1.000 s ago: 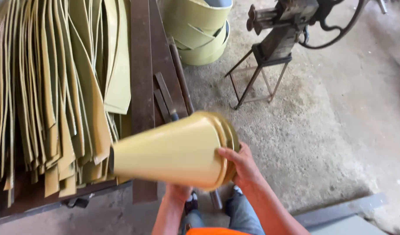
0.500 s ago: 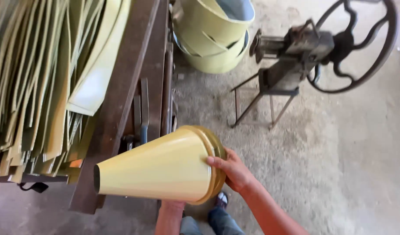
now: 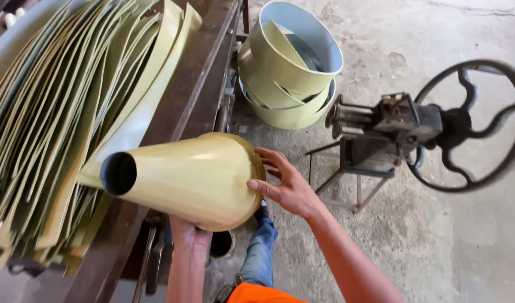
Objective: The person places a spun metal cone on the workbench, then holds a flat file and files the cut edge of a round metal disc, rotating the disc by hand to file along the seam. They then stack the finished cone parts and pick up another disc to continue filing.
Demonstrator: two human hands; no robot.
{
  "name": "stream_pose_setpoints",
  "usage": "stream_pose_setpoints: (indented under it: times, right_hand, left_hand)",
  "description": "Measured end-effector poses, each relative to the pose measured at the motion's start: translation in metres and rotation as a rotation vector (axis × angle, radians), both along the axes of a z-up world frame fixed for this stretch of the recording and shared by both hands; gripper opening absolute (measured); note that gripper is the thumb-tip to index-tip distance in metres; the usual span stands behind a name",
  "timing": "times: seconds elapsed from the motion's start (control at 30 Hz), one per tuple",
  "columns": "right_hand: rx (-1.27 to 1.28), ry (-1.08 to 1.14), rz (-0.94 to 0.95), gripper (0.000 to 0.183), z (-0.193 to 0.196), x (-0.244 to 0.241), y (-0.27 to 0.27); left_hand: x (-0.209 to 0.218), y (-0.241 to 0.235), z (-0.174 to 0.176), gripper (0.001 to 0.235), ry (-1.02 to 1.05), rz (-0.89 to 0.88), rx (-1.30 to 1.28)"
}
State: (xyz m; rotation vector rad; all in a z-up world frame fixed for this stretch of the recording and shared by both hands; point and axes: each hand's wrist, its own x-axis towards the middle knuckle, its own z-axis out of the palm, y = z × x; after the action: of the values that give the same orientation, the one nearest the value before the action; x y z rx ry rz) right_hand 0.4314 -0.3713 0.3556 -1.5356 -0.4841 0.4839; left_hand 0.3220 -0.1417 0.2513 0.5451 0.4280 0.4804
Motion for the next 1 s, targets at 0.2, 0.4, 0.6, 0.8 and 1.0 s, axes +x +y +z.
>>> stream_pose_setpoints:
  times: [0.2,0.4,0.6,0.8,1.0]
  right_hand:
    - [-0.102,-0.101,-0.016,0.087,-0.004,0.174,0.041]
    - [-0.006,0.176,-0.028,0.07,-0.012,0.317,0.089]
    - [0.077,0.324,-0.022,0.065,-0.04,0.454,0.132]
    - [0.127,0.352,-0.264,0.045,-0.1,0.662,0.155]
    - [0.06,0.321,-0.38,0.034,-0.141,0.891,0.218]
  left_hand:
    - [0.175,0.047,0.009,0.055,-0.173,-0.024,-0.107]
    - [0.289,0.095,0.026,0.052,-0.111,0.024,-0.121]
    - [0.371,0.129,0.072,0.051,-0.079,0.079,-0.132]
    - [0.449,0.187,0.086,0.051,0.052,0.209,0.04]
    - [0.576,0.235,0.101,0.047,0.233,0.302,0.045]
